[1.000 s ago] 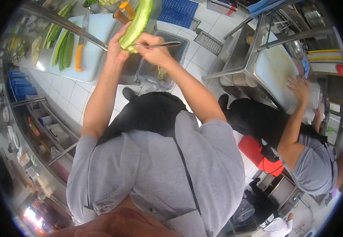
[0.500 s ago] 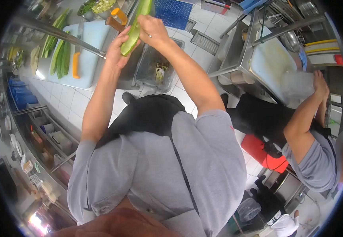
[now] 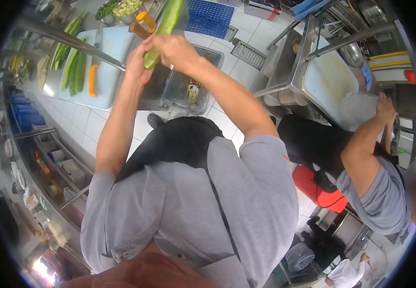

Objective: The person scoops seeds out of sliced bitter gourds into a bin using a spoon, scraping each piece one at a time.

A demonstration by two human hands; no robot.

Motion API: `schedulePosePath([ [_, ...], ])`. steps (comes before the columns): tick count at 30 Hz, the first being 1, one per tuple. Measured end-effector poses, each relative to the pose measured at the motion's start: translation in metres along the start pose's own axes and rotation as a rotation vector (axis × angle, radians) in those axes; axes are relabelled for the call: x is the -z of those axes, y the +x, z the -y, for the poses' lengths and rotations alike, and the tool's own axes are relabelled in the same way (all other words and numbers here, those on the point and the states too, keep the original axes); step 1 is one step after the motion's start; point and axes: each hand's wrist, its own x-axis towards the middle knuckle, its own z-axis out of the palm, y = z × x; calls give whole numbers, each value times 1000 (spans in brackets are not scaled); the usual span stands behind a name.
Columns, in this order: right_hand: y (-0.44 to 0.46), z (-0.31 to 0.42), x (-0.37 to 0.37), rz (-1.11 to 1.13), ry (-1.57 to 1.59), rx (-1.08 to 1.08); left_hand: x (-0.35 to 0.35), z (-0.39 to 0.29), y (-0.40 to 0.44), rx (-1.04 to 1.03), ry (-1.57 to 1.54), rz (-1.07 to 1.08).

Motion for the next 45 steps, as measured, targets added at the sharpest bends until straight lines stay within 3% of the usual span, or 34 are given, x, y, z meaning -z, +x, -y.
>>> schedulePosePath([
  [5, 18, -24, 11, -135, -59, -13, -16, -2, -8, 6, 39, -30],
  [7, 7, 0, 4, 22, -19, -134, -13, 1, 4, -33, 4, -45],
  [8, 2, 16, -2, -92, 119, -62, -10, 2, 5, -27, -4, -42],
  [11, -1, 9, 2, -24, 265, -248, -4, 5, 3, -21, -29, -33],
  [16, -1, 15, 4, -93, 150, -148, -10, 8, 11, -37, -64, -20],
  [20, -15, 45, -7, -97, 272, -218, -2, 13, 11, 17, -67, -49],
  [27, -13, 55, 0, 0, 405, -526, -5, 16, 1, -16, -132, -59],
  [30, -20, 57, -11, -38, 500, -520, 4, 20, 6, -70, -120, -9],
  [33, -20, 56, -8, 50, 783, -778, 13, 23, 14, -122, -80, 45],
  [36, -28, 41, -10, -17, 1290, -905, 11, 18, 11, -109, -88, 78],
  [39, -40, 30, -1, -49, 1269, -934, 15, 12, 16, -156, -92, 117],
  [45, -75, 2, 7, 143, 613, -828, 30, 0, 5, -132, -156, 118],
])
